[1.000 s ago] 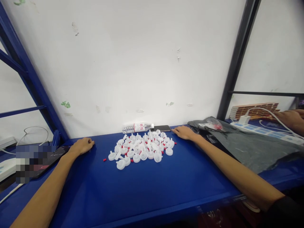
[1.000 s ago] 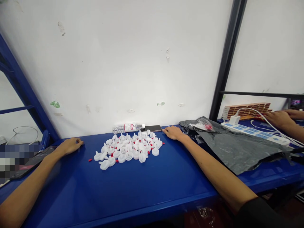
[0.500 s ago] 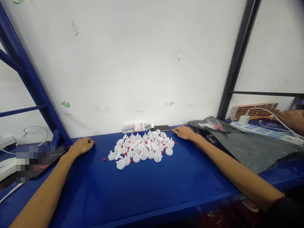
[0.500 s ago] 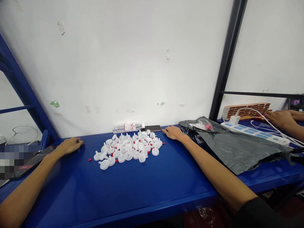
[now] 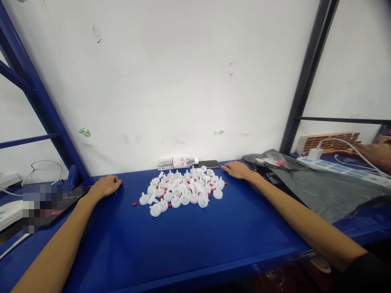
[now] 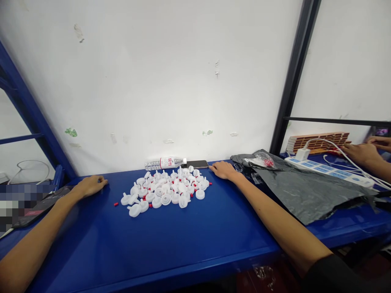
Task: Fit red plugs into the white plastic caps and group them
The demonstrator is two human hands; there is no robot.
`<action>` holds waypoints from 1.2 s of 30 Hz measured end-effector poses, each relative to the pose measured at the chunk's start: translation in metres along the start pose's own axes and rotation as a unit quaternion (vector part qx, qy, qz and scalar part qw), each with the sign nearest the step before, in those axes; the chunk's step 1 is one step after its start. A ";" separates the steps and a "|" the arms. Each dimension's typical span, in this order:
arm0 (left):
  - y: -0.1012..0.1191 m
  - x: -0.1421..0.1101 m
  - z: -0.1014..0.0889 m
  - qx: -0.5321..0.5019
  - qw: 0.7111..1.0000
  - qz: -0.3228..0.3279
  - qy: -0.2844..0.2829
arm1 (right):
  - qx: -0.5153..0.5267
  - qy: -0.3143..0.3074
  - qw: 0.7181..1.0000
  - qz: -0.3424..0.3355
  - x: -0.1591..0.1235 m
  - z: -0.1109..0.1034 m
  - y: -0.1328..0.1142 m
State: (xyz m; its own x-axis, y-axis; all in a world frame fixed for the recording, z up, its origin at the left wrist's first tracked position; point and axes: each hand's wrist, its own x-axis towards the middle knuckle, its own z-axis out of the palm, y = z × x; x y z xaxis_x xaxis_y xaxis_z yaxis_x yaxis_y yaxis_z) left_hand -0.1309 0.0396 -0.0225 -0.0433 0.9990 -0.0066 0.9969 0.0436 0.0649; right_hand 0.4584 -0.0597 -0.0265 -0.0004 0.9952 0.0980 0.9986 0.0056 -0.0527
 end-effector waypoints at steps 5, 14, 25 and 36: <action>-0.001 0.001 0.001 -0.003 1.000 -0.001 0.003 | -0.001 0.000 1.000 -0.001 0.000 0.000 0.000; 0.000 0.000 0.000 0.007 1.000 -0.003 -0.003 | -0.004 0.001 1.000 -0.004 -0.001 0.000 -0.001; 0.002 -0.002 -0.002 0.003 1.000 0.002 -0.001 | -0.007 -0.003 1.000 -0.003 -0.003 -0.003 -0.002; 0.006 -0.007 -0.006 0.010 1.000 -0.001 -0.004 | -0.012 -0.004 1.000 -0.004 -0.002 -0.002 -0.002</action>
State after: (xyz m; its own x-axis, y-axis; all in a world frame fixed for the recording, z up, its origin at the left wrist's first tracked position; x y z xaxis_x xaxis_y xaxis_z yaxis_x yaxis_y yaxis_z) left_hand -0.1253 0.0333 -0.0165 -0.0450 0.9989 -0.0139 0.9979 0.0456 0.0449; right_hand 0.4568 -0.0616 -0.0249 -0.0095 0.9959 0.0904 0.9996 0.0120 -0.0272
